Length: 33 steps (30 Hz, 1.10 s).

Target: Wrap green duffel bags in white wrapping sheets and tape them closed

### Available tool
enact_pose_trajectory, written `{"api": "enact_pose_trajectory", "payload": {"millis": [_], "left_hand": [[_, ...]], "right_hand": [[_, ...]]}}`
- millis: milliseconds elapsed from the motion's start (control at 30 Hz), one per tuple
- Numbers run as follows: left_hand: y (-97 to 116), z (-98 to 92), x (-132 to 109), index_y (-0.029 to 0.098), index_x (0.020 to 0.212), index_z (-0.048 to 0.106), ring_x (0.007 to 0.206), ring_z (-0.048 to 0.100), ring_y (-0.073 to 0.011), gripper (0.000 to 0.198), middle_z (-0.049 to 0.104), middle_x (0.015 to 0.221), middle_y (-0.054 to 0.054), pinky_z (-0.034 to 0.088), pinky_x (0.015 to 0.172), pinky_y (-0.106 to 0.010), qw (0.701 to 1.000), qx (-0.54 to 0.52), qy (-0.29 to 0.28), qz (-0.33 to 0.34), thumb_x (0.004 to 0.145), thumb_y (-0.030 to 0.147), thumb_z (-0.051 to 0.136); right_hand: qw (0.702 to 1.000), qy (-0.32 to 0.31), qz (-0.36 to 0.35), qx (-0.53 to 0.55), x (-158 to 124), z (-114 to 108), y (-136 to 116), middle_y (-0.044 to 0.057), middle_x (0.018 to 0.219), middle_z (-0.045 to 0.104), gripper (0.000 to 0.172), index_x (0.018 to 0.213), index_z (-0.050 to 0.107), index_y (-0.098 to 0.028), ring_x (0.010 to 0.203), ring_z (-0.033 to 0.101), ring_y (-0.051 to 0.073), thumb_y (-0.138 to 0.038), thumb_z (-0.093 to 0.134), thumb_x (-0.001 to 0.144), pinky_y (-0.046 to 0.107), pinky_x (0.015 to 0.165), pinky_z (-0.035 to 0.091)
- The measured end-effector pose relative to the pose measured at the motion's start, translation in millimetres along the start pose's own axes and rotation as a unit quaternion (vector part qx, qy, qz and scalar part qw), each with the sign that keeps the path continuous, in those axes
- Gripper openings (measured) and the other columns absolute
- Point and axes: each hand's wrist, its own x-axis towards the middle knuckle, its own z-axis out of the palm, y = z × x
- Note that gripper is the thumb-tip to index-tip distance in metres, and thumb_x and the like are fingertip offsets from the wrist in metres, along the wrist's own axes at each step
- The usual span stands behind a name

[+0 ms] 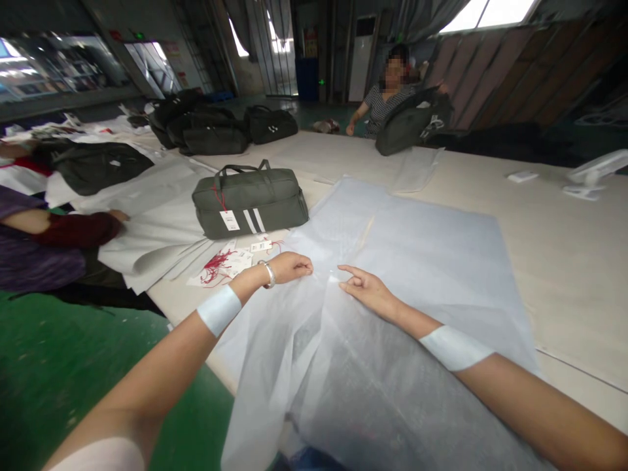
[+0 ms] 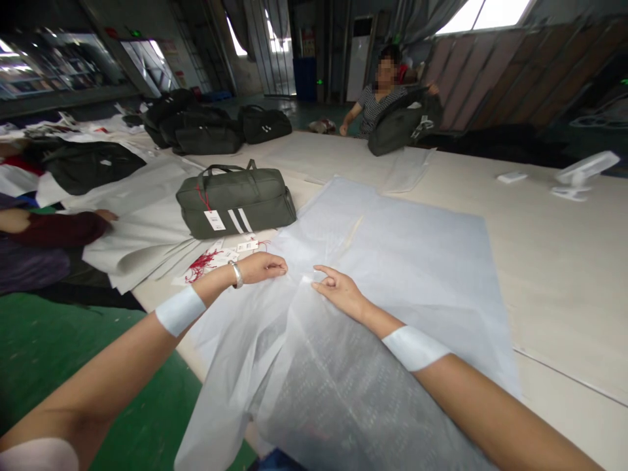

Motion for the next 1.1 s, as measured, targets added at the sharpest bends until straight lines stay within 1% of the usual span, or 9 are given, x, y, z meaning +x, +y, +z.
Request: {"api": "enact_pose_trajectory", "payload": {"millis": [200, 367, 467, 633, 733, 900, 967, 1033, 1100], "left_hand": [[3, 7.9, 4, 0.020, 0.078, 0.068, 0.065, 0.052, -0.0141, 0.020, 0.064, 0.068, 0.002, 0.037, 0.067, -0.022, 0.999, 0.033, 0.003, 0.022, 0.079, 0.035, 0.055], [-2, 17.3, 0, 0.018, 0.088, 0.068, 0.073, 0.055, -0.0148, 0.030, 0.066, 0.076, 0.000, 0.038, 0.071, -0.022, 0.999, 0.016, 0.008, 0.045, 0.085, 0.042, 0.050], [-2, 22.0, -1, 0.017, 0.091, 0.068, 0.073, 0.055, -0.0145, 0.035, 0.066, 0.079, -0.001, 0.039, 0.072, -0.023, 0.998, 0.018, 0.014, 0.067, 0.088, 0.045, 0.047], [-3, 28.9, -1, 0.016, 0.089, 0.068, 0.073, 0.057, -0.0150, 0.034, 0.066, 0.078, -0.001, 0.042, 0.072, -0.025, 0.997, 0.019, 0.043, 0.055, 0.088, 0.044, 0.048], [-6, 30.0, -12, 0.018, 0.103, 0.067, 0.089, 0.061, -0.0183, 0.034, 0.069, 0.098, -0.005, 0.045, 0.084, -0.028, 0.994, -0.009, 0.109, 0.020, 0.089, 0.042, 0.048], [-18, 41.2, -89, 0.020, 0.131, 0.054, 0.135, 0.041, -0.0258, 0.053, 0.054, 0.138, -0.010, 0.028, 0.115, -0.039, 0.934, 0.012, 0.318, -0.164, 0.089, 0.052, 0.048], [-19, 55.9, -139, 0.021, 0.140, 0.045, 0.139, 0.035, -0.0279, 0.066, 0.047, 0.145, -0.010, 0.029, 0.115, -0.040, 0.905, -0.053, 0.319, -0.278, 0.087, 0.061, 0.048], [-10, 74.6, -188, 0.026, 0.146, 0.035, 0.135, 0.042, -0.0290, 0.073, 0.049, 0.143, -0.010, 0.039, 0.107, -0.042, 0.868, -0.190, 0.279, -0.364, 0.087, 0.068, 0.041], [7, 92.0, -228, 0.027, 0.146, 0.036, 0.122, 0.055, -0.0298, 0.075, 0.059, 0.132, -0.011, 0.047, 0.098, -0.043, 0.838, -0.345, 0.213, -0.365, 0.086, 0.072, 0.039]], "right_hand": [[0.993, -0.024, 0.085, 0.074, 6, -2, 8, 0.003, 0.085, 0.069, 0.047, 0.099, 0.070, -0.017, 0.075, 0.061, 0.014, -0.053, 0.076, 0.069, 0.028, 0.073, 0.046], [0.985, -0.060, 0.101, 0.129, 3, -1, 7, 0.005, 0.099, 0.071, 0.051, 0.109, 0.068, -0.021, 0.086, 0.064, 0.017, -0.050, 0.079, 0.068, 0.030, 0.083, 0.048], [0.982, -0.070, 0.116, 0.130, 1, 1, 4, 0.005, 0.090, 0.072, 0.046, 0.096, 0.072, -0.018, 0.079, 0.063, 0.017, -0.054, 0.078, 0.068, 0.030, 0.075, 0.049], [0.991, -0.017, 0.085, 0.102, 0, 5, 6, 0.002, 0.075, 0.068, 0.042, 0.082, 0.072, -0.017, 0.066, 0.056, 0.014, -0.056, 0.075, 0.067, 0.026, 0.061, 0.042], [0.996, 0.010, 0.055, 0.074, 1, 6, 9, 0.000, 0.071, 0.065, 0.042, 0.081, 0.072, -0.017, 0.064, 0.053, 0.013, -0.057, 0.073, 0.069, 0.025, 0.059, 0.039], [0.998, 0.031, 0.028, 0.041, 0, 5, 10, 0.001, 0.075, 0.066, 0.043, 0.084, 0.072, -0.018, 0.066, 0.055, 0.015, -0.059, 0.069, 0.071, 0.026, 0.061, 0.041], [0.998, 0.031, 0.027, 0.041, 0, 3, 10, 0.001, 0.075, 0.067, 0.044, 0.085, 0.072, -0.018, 0.067, 0.056, 0.016, -0.060, 0.069, 0.071, 0.027, 0.062, 0.042], [0.998, 0.030, 0.025, 0.040, 1, 3, 10, 0.002, 0.076, 0.067, 0.045, 0.084, 0.072, -0.018, 0.068, 0.057, 0.016, -0.061, 0.069, 0.071, 0.027, 0.064, 0.044], [0.999, 0.032, 0.019, 0.035, 2, 3, 11, 0.003, 0.078, 0.068, 0.047, 0.085, 0.072, -0.018, 0.070, 0.058, 0.017, -0.062, 0.069, 0.070, 0.028, 0.065, 0.045]]}}
